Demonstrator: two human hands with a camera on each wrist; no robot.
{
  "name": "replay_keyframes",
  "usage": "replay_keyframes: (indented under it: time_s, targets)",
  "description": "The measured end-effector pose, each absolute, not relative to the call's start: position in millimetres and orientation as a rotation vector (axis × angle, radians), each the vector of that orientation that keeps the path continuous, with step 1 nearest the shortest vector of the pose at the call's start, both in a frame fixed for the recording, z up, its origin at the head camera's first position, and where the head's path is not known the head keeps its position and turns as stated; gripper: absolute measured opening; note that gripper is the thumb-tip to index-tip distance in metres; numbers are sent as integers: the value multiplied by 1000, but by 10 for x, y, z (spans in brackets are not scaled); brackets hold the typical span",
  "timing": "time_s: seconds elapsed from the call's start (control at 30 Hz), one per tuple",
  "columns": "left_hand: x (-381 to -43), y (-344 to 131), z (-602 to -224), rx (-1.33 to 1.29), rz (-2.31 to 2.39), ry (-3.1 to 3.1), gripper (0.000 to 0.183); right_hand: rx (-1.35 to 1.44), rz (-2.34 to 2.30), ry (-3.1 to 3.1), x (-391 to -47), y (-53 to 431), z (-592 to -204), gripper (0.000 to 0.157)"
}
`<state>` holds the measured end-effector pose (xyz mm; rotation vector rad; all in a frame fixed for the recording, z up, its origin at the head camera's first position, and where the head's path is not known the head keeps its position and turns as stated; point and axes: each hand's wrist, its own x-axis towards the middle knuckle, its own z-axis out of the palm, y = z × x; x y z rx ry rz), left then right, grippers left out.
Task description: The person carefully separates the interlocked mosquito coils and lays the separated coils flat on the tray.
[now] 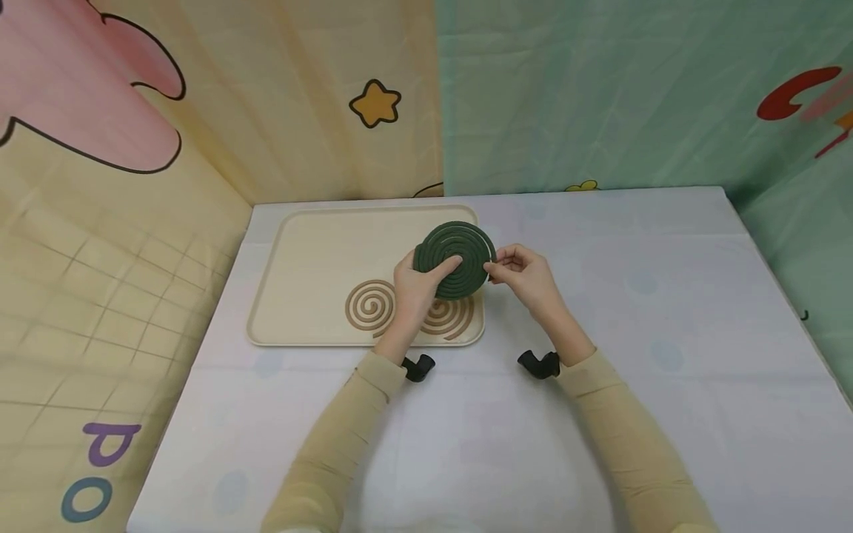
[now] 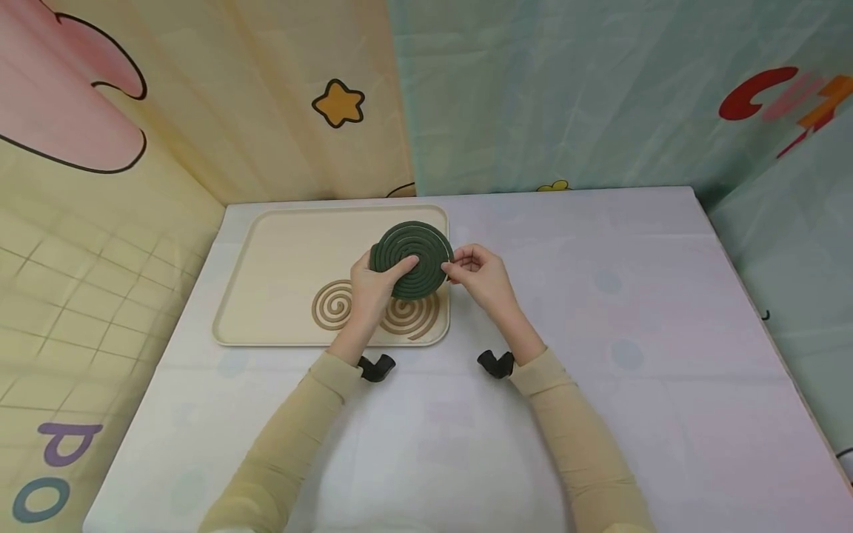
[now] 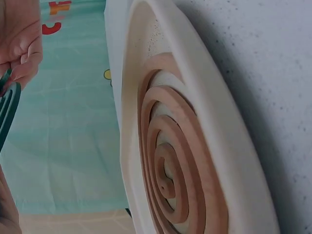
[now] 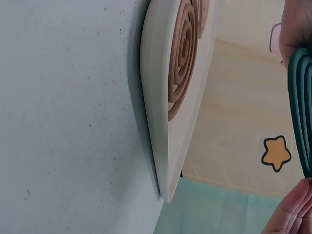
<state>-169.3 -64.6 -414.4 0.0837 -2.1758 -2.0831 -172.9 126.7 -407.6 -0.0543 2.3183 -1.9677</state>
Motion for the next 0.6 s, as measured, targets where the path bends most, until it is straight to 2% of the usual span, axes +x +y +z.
replay_keyframes:
  time_s: [0.33,0.6]
  targets:
    - [-1696,-678,-4102,-49,-1855,-2550,47,-106,-1763,2543,-1789,1302,-4032,28]
    - [-1693,-738,-4131,6,-2148,-2395,47,-43,-1968,2287,-1754,1259,-4052,25]
